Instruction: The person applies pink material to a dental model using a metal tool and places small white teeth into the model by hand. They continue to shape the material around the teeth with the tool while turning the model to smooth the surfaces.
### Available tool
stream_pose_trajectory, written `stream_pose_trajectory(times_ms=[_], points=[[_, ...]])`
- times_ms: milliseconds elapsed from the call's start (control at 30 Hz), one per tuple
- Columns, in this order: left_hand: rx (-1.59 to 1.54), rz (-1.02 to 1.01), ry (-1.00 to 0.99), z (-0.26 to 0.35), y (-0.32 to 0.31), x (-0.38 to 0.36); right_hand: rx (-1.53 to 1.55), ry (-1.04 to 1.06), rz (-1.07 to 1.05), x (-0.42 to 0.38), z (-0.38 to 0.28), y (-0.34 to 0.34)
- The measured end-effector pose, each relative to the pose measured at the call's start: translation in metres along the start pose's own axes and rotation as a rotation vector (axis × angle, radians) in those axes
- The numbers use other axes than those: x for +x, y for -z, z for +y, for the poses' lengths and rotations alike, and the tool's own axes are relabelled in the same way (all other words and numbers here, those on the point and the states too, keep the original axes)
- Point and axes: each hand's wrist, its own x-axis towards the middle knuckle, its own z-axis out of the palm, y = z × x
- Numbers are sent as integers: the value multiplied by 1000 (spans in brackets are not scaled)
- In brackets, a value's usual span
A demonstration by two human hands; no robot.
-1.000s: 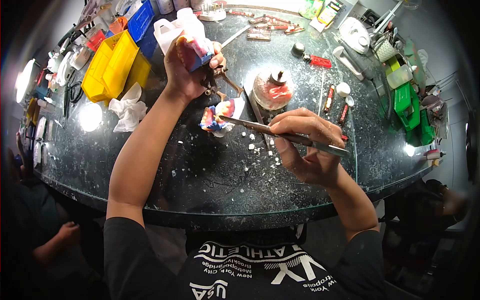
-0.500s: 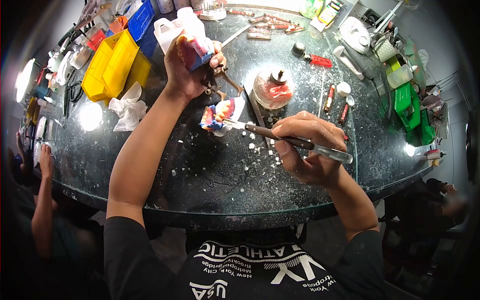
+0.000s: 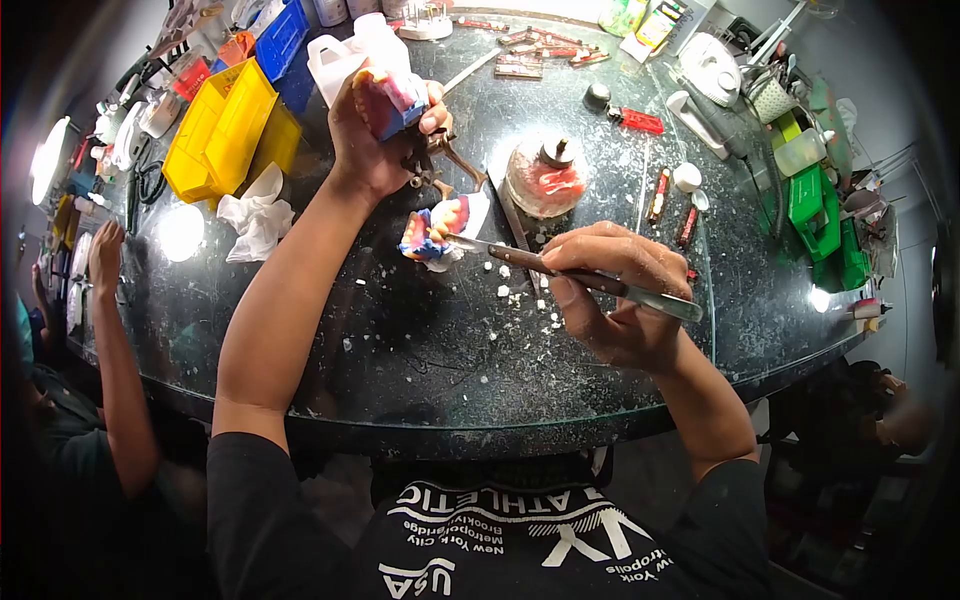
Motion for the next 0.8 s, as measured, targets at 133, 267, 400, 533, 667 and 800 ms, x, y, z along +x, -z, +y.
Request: stream_pose_trajectory(times_ms=[133,267,400,533,667,800], points=[[-3,-7,4,-1,1,0,-9,-7,-11,-1,0,1],[15,15,-9,-1,-1,0,-12,-5,-22,-1,-1,1],[25,22,-6,-1,-1,0,-21,8,-23,0,-1,2],[44,40,-19,-1,-3,0,3,-10,2,0,0,2],[33,4,-5,-1,1,0,7,-22,-46,-1,-2,4],[20,-5,1,-1,2,0,7,-25,-72,-1,-3,6]])
